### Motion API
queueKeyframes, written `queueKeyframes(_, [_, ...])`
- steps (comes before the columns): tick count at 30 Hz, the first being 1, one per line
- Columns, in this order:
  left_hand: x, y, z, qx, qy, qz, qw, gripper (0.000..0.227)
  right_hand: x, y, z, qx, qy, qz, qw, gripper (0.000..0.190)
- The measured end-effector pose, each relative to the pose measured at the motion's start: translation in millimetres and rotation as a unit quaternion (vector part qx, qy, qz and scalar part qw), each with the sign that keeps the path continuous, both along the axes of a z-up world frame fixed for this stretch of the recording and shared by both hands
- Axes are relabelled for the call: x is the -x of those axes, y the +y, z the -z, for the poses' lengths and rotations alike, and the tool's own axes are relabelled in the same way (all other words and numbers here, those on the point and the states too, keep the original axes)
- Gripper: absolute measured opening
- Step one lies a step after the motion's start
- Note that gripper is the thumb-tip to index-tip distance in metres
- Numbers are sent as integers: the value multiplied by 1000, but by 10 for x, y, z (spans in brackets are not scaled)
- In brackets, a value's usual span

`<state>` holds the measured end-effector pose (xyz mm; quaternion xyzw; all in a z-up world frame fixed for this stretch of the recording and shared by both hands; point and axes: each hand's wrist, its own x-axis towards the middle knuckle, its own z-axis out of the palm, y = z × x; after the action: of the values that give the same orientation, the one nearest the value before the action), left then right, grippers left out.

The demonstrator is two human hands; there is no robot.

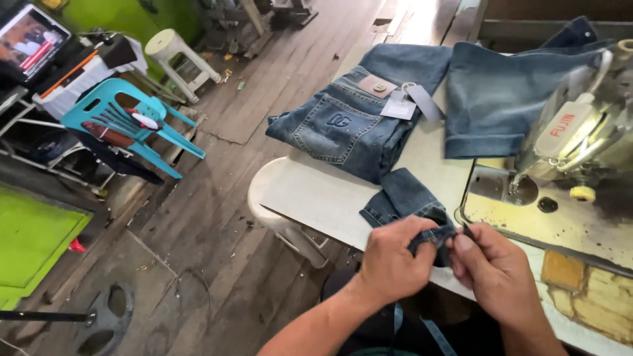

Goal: Trimming excess fabric from denim pieces using scissors and folding finished denim jeans on a work table.

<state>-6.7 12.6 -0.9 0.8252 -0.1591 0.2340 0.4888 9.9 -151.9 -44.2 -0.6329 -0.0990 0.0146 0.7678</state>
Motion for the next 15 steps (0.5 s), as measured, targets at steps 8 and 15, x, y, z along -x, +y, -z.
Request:
queueKeyframes(8, [50, -80, -282, 6, 109, -25, 994, 25, 58, 69, -38, 83, -32, 10, 996, 22])
queueKeyframes(15, [65, -203, -97, 88, 141, 2, 986, 22, 113, -8, 53, 7, -25, 28, 999, 21])
